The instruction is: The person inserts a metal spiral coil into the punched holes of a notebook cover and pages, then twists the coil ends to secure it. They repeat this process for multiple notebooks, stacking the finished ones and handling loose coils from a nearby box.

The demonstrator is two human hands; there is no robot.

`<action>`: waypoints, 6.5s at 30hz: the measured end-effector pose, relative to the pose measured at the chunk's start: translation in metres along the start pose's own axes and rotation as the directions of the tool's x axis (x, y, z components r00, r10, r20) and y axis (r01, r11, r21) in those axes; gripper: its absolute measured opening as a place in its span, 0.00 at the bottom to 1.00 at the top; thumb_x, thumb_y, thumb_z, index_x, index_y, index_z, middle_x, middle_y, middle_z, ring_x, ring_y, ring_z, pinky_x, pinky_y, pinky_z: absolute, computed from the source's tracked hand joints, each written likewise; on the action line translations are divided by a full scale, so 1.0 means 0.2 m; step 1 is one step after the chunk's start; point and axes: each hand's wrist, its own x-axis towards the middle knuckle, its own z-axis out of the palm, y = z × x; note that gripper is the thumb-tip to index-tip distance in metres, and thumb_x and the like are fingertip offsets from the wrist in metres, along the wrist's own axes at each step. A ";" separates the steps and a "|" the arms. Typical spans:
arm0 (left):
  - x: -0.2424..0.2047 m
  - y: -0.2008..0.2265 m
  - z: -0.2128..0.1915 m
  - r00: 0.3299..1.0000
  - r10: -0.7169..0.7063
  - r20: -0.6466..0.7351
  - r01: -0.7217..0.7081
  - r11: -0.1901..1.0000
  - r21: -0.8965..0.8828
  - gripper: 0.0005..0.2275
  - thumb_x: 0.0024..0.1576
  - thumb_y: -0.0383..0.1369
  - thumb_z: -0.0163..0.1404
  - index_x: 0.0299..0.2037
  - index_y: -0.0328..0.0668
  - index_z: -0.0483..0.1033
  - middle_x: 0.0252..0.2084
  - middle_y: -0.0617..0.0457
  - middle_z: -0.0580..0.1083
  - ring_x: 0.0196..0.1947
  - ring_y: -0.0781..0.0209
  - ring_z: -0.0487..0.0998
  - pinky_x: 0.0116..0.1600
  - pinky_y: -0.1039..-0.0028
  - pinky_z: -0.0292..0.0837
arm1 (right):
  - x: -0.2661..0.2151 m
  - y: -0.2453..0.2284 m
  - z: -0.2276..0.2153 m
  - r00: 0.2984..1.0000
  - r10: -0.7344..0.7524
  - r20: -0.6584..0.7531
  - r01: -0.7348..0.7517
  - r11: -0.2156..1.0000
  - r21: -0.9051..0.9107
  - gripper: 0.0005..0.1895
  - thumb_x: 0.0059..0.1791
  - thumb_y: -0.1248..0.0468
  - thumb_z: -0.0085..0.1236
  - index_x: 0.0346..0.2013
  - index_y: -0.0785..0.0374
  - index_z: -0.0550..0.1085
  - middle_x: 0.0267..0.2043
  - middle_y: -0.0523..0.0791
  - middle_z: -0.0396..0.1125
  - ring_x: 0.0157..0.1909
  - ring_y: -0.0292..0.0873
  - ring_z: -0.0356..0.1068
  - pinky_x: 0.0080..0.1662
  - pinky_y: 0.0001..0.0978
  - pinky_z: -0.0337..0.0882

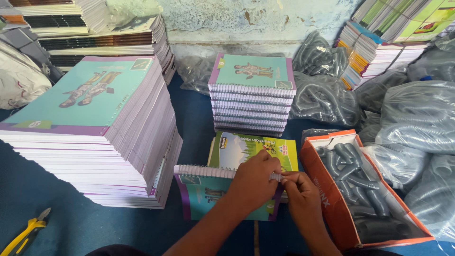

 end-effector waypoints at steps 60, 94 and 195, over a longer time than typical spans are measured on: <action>-0.12 -0.12 -0.20 0.959 0.119 -0.256 -0.060 0.972 0.227 0.28 0.41 0.22 0.50 0.57 0.33 0.69 0.56 0.38 0.70 0.63 0.39 0.67 0.71 0.40 0.50 | 0.05 0.11 -0.04 0.934 0.236 0.269 -0.248 0.969 0.012 0.18 0.49 0.67 0.58 0.53 0.69 0.73 0.46 0.49 0.75 0.49 0.39 0.74 0.51 0.32 0.72; -0.18 -0.36 -0.44 0.662 -0.701 -0.266 0.506 0.680 -0.531 0.13 0.52 0.26 0.55 0.48 0.39 0.77 0.37 0.51 0.79 0.36 0.63 0.78 0.45 0.72 0.74 | 0.19 -0.30 -0.17 0.981 0.105 0.165 -0.113 0.993 0.038 0.29 0.51 0.67 0.55 0.68 0.55 0.62 0.50 0.47 0.75 0.51 0.40 0.73 0.52 0.33 0.72; 0.94 -0.97 -0.28 0.983 -0.067 0.172 0.037 0.984 0.173 0.13 0.49 0.42 0.56 0.35 0.41 0.83 0.34 0.41 0.79 0.37 0.39 0.80 0.45 0.52 0.75 | 1.37 -0.40 0.21 0.849 -0.091 0.520 0.451 0.637 -0.625 0.16 0.51 0.55 0.53 0.32 0.66 0.78 0.26 0.53 0.72 0.26 0.52 0.72 0.34 0.44 0.71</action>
